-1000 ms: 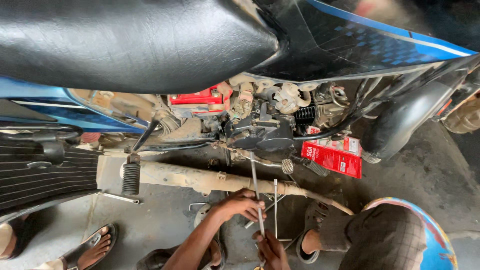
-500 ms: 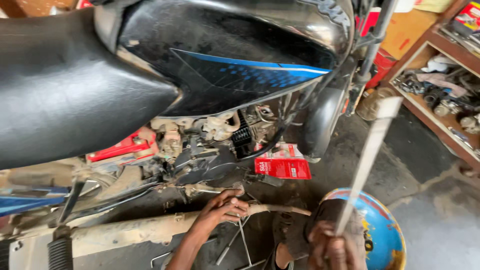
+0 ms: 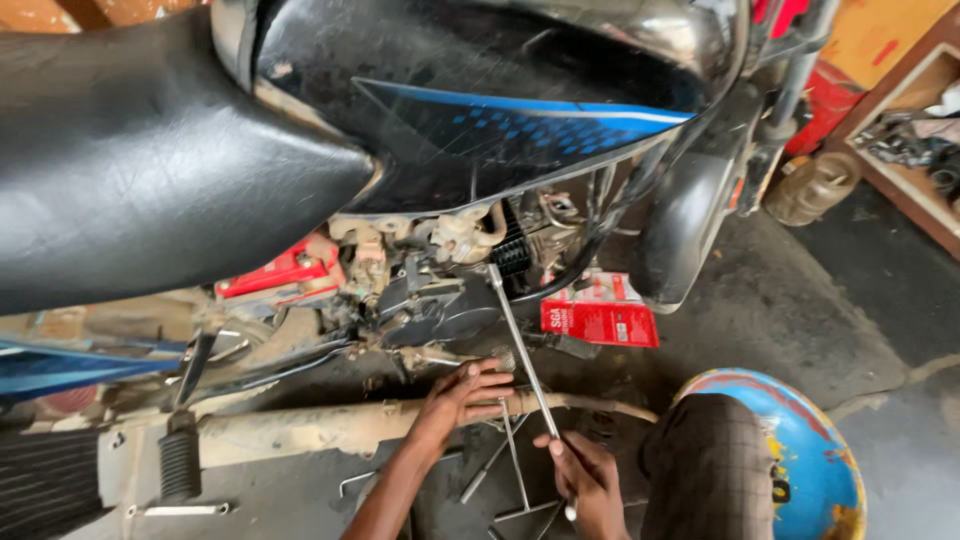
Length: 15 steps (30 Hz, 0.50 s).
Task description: The person uses a T-handle wrench to loosen and tighten a bolt on the motorcycle engine. They repeatedly reposition the wrench and apply torque to the fastener while seated on a low stool.
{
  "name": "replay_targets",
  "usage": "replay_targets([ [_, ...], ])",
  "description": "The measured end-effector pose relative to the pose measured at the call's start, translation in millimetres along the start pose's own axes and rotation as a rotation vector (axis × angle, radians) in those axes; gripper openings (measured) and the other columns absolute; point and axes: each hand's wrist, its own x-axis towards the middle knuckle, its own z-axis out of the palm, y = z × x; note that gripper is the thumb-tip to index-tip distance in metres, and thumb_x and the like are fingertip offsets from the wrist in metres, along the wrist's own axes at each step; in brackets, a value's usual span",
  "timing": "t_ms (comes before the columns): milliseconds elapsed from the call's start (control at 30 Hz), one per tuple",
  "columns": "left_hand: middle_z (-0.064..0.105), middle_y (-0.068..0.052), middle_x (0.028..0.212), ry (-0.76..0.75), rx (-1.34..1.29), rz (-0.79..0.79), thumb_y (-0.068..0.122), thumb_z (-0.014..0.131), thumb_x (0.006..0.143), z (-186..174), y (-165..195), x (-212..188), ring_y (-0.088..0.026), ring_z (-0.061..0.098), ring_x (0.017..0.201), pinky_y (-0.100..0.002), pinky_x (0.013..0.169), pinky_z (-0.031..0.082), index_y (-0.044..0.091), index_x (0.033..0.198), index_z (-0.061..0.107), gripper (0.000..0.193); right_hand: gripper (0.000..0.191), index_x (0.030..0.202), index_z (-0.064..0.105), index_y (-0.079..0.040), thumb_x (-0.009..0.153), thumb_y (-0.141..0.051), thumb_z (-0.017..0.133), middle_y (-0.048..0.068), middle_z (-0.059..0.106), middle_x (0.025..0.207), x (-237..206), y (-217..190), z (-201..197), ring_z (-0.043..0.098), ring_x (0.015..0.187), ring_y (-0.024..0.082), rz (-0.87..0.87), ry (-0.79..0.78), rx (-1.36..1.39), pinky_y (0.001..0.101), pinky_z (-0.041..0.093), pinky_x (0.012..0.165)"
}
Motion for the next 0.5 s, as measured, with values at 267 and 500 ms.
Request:
replay_targets([
  [267,0.076,-0.015,0.118,0.044,0.002,-0.012,0.029,0.056,0.1,11.9,-15.9,11.6,-0.029,0.077,0.103,-0.044,0.089,0.065,0.008,0.14,0.057,0.045,0.031,0.106,0.084,-0.006,0.097,-0.027,0.063,-0.002,0.041,0.053,20.0,32.5,45.1,0.038,0.048,0.009,0.008,-0.027,-0.224,0.0296,0.031,0.047],
  [500,0.076,-0.013,0.119,-0.007,0.072,0.01,0.013,0.058,0.096,1.5,-11.2,27.6,-0.028,0.077,0.106,-0.044,0.09,0.065,0.008,0.141,0.055,0.046,0.032,0.109,0.083,-0.008,0.098,-0.028,0.061,-0.002,0.04,0.055,30.4,26.3,52.6,0.037,0.051,0.009,0.012,0.013,-0.258,0.0288,0.031,0.048],
])
